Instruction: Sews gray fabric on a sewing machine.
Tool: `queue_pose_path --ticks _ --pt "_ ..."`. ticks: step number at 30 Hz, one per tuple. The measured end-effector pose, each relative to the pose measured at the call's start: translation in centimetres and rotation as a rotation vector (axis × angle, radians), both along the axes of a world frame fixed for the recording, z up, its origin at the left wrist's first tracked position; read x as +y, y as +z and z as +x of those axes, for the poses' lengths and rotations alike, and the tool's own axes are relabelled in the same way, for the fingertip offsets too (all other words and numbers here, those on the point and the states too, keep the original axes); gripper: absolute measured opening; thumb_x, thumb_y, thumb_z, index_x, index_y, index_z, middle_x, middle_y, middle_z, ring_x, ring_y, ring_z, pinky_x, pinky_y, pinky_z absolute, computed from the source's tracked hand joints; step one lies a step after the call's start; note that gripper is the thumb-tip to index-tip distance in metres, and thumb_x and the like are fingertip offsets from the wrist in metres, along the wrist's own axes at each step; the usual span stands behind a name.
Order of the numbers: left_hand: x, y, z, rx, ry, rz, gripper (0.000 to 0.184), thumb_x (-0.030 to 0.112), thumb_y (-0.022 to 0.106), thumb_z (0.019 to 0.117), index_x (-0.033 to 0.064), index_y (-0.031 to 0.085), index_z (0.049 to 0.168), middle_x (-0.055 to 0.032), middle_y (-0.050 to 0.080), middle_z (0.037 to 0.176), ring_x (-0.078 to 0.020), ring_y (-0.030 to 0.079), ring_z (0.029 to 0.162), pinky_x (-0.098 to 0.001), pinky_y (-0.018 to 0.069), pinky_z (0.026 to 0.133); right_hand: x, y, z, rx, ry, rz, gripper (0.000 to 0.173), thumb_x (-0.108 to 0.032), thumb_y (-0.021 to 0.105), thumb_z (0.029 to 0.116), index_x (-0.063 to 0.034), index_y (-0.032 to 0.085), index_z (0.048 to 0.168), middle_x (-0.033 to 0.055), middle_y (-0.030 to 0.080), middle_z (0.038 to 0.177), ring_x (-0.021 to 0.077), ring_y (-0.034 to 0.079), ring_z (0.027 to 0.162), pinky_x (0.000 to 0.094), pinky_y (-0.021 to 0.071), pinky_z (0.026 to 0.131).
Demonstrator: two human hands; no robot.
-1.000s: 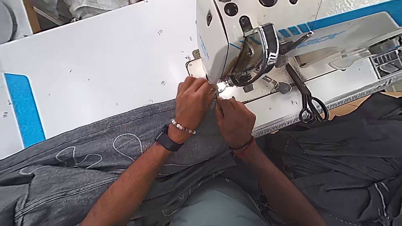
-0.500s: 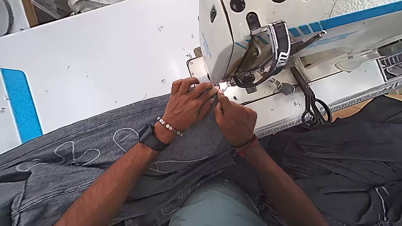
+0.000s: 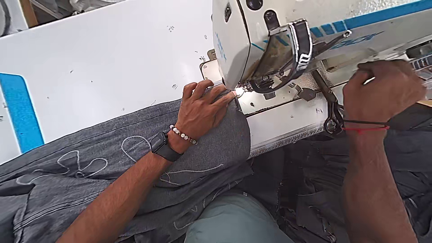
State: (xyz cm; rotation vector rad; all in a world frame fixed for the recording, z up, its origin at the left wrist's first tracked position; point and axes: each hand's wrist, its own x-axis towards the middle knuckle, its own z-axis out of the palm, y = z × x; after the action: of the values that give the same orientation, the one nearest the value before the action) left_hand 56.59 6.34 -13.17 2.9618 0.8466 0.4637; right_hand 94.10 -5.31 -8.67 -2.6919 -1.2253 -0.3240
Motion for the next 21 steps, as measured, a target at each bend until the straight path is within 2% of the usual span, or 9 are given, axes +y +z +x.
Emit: queue_pose_path --ticks 3,4,8,11,13,15,17,19,21 --pt "0.0 0.0 0.0 -0.008 -0.036 -0.006 0.038 0.028 0.05 0.1024 0.0279 0.069 0.135 -0.0025 0.065 0.137 -0.0299 0.052 0.129 -0.0502 0.0343 0.105 -0.9 -2.7 -0.7 0.01 0.041 0.012 0.035 -0.028 0.045 0.1028 -0.0052 0.068 0.117 0.0246 0.064 0.121 0.0464 0.065 0.108 0.0665 0.0506 0.078" --pt "0.1 0.0 -0.1 -0.018 -0.056 -0.005 0.037 0.028 0.05 0.1023 0.0279 0.069 0.134 -0.0021 0.065 0.136 -0.0291 0.053 0.127 -0.0491 0.035 0.104 -1.3 -3.1 -1.1 0.018 0.077 0.053 0.036 -0.027 0.046 0.1031 -0.0042 0.066 0.122 0.0247 0.063 0.125 0.0462 0.064 0.111 0.0658 0.0512 0.081" --pt "0.0 0.1 -0.5 -0.013 -0.119 -0.04 0.038 0.032 0.05 0.1027 0.0277 0.07 0.135 -0.0008 0.065 0.138 -0.0277 0.055 0.124 -0.0476 0.0355 0.104 -3.2 -2.8 -4.3 0.113 0.199 0.202 0.054 -0.029 0.052 0.1032 -0.0055 0.047 0.152 0.0249 0.037 0.16 0.0436 0.037 0.147 0.0581 0.036 0.117" --pt "0.3 0.1 -0.4 0.012 -0.081 -0.039 0.041 0.035 0.047 0.1031 0.0284 0.067 0.138 -0.0031 0.063 0.138 -0.0295 0.053 0.127 -0.0496 0.0343 0.105 -3.2 -1.7 -9.7 0.292 0.277 0.327 0.039 -0.022 0.053 0.1035 -0.0037 0.061 0.137 0.019 0.059 0.139 0.0296 0.058 0.126 0.0453 0.0513 0.102" --pt "0.4 0.1 -0.3 0.021 -0.046 -0.046 0.042 0.037 0.045 0.1037 0.0292 0.065 0.14 -0.0024 0.061 0.142 -0.0293 0.051 0.129 -0.0495 0.0333 0.106 -3.3 -2.2 -14.1 0.643 0.355 0.321 0.033 -0.019 0.05 0.1064 -0.0056 0.061 0.135 0.0086 0.068 0.118 0.0151 0.069 0.099 0.0359 0.0609 0.083" --pt "0.5 0.1 -0.2 0.022 -0.03 -0.039 0.043 0.037 0.043 0.1046 0.0286 0.064 0.141 -0.0024 0.059 0.144 -0.0295 0.05 0.13 -0.0497 0.033 0.107 -2.4 -3.0 -17.7 0.998 0.385 0.278 0.031 -0.018 0.048 0.1089 -0.0111 0.062 0.135 0.0013 0.075 0.104 0.0109 0.075 0.08 0.0332 0.0673 0.068" --pt "0.3 -0.1 -0.3 0.011 -0.035 -0.046 0.043 0.036 0.043 0.105 0.0279 0.064 0.141 -0.004 0.059 0.145 -0.0309 0.048 0.132 -0.0505 0.0318 0.108 -1.7 -3.6 -19.8 0.98 0.359 0.277 0.028 -0.021 0.049 0.1091 -0.0154 0.069 0.128 -0.0032 0.075 0.089 0.006 0.071 0.067 0.0274 0.062 0.059" --pt "0.3 -0.3 -0.5 0.006 -0.031 -0.055 0.043 0.036 0.043 0.1049 0.0286 0.064 0.141 -0.0045 0.058 0.146 -0.0314 0.047 0.134 -0.0514 0.0301 0.11 -1.1 -3.7 -20.6 0.833 0.358 0.262 0.027 -0.029 0.055 0.1073 -0.0171 0.074 0.121 -0.0029 0.071 0.079 0.0079 0.061 0.06 0.0311 0.0512 0.054" --pt "0.3 -0.3 -0.5 0.002 -0.033 -0.059 0.042 0.036 0.045 0.1044 0.028 0.065 0.141 -0.005 0.057 0.147 -0.0318 0.046 0.136 -0.0518 0.0302 0.111 -0.5 -3.7 -21.0 0.747 0.356 0.219 0.029 -0.038 0.059 0.1045 -0.0195 0.075 0.121 -0.0034 0.069 0.075 0.0105 0.06 0.057 0.0354 0.0502 0.053"
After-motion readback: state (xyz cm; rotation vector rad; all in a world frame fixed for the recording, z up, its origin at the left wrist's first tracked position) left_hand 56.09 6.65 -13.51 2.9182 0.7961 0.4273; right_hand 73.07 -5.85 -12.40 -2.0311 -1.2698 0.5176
